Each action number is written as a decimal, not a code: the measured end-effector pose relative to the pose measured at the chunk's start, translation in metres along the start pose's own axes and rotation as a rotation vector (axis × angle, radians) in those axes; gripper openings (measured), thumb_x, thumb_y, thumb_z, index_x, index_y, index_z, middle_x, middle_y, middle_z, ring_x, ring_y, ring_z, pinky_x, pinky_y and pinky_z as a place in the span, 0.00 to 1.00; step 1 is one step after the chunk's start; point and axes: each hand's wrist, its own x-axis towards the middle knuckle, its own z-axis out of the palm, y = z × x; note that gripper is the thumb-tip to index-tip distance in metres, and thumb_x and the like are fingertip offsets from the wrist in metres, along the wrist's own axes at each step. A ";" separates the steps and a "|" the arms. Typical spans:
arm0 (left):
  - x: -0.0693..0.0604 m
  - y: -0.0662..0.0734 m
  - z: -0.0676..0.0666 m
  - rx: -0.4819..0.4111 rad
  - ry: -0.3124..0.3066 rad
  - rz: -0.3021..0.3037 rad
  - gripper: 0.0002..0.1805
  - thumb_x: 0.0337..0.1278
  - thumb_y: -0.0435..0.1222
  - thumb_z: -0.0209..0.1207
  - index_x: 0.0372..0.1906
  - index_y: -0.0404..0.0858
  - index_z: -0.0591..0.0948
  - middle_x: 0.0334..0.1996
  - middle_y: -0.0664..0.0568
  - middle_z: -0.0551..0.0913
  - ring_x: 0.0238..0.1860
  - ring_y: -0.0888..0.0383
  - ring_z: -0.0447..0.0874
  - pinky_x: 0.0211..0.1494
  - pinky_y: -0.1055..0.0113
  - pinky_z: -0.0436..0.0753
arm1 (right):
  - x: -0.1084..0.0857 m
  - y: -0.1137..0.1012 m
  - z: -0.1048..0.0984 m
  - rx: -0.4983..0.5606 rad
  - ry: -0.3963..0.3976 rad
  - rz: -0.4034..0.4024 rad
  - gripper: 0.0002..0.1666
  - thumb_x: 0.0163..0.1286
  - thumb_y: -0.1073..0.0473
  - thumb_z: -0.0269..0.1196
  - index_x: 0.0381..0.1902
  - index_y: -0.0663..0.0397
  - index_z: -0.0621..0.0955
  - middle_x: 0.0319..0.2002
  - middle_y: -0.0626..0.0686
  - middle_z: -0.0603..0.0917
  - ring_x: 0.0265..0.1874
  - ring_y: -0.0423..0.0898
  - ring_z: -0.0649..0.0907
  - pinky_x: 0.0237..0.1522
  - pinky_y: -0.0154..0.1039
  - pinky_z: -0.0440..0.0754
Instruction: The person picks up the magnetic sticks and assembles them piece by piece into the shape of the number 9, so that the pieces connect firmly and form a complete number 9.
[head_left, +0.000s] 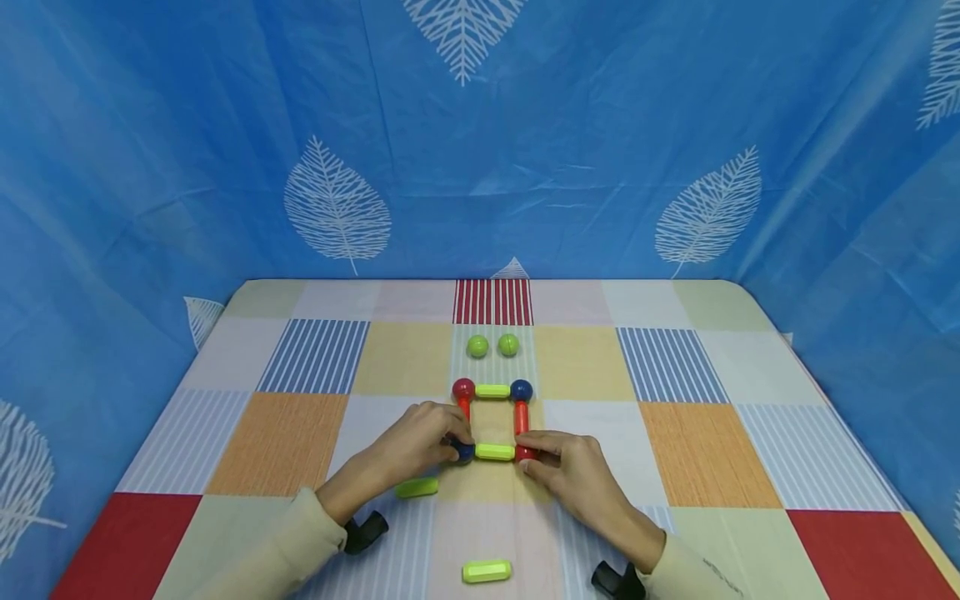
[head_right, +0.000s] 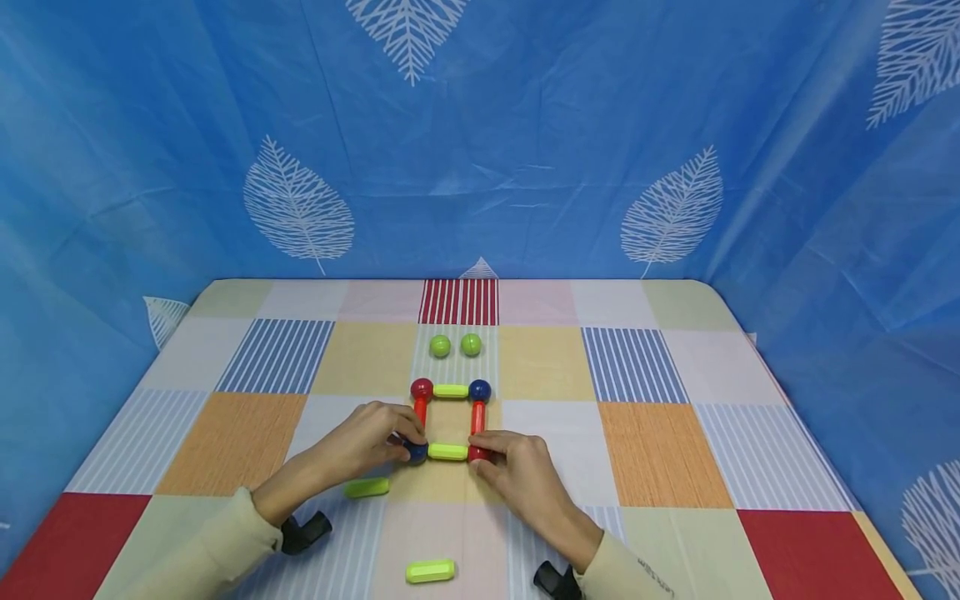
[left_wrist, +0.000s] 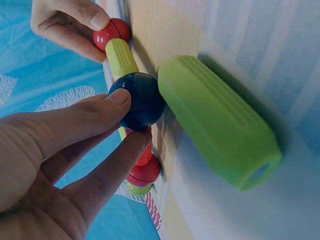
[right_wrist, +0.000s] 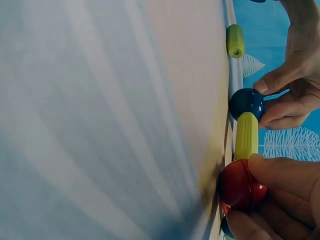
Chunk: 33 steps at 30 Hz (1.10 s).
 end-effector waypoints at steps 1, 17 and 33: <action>0.000 0.000 0.000 -0.006 0.000 -0.003 0.10 0.43 0.23 0.72 0.35 0.34 0.89 0.37 0.52 0.87 0.41 0.56 0.85 0.43 0.66 0.83 | 0.001 0.000 -0.001 -0.004 -0.005 -0.005 0.17 0.53 0.65 0.75 0.44 0.53 0.89 0.45 0.46 0.88 0.49 0.42 0.84 0.49 0.39 0.82; 0.000 -0.002 0.001 -0.052 0.008 -0.031 0.10 0.43 0.22 0.71 0.35 0.35 0.89 0.38 0.52 0.86 0.42 0.56 0.84 0.43 0.66 0.82 | 0.009 -0.002 -0.009 -0.028 -0.021 -0.051 0.13 0.59 0.63 0.72 0.44 0.53 0.89 0.46 0.46 0.87 0.47 0.42 0.85 0.47 0.39 0.83; 0.001 -0.002 0.000 -0.055 0.001 -0.047 0.10 0.44 0.22 0.71 0.35 0.34 0.89 0.38 0.51 0.87 0.42 0.55 0.84 0.44 0.65 0.82 | 0.084 0.004 -0.034 -0.093 -0.153 -0.088 0.19 0.66 0.64 0.66 0.55 0.62 0.83 0.56 0.59 0.82 0.57 0.56 0.80 0.54 0.50 0.79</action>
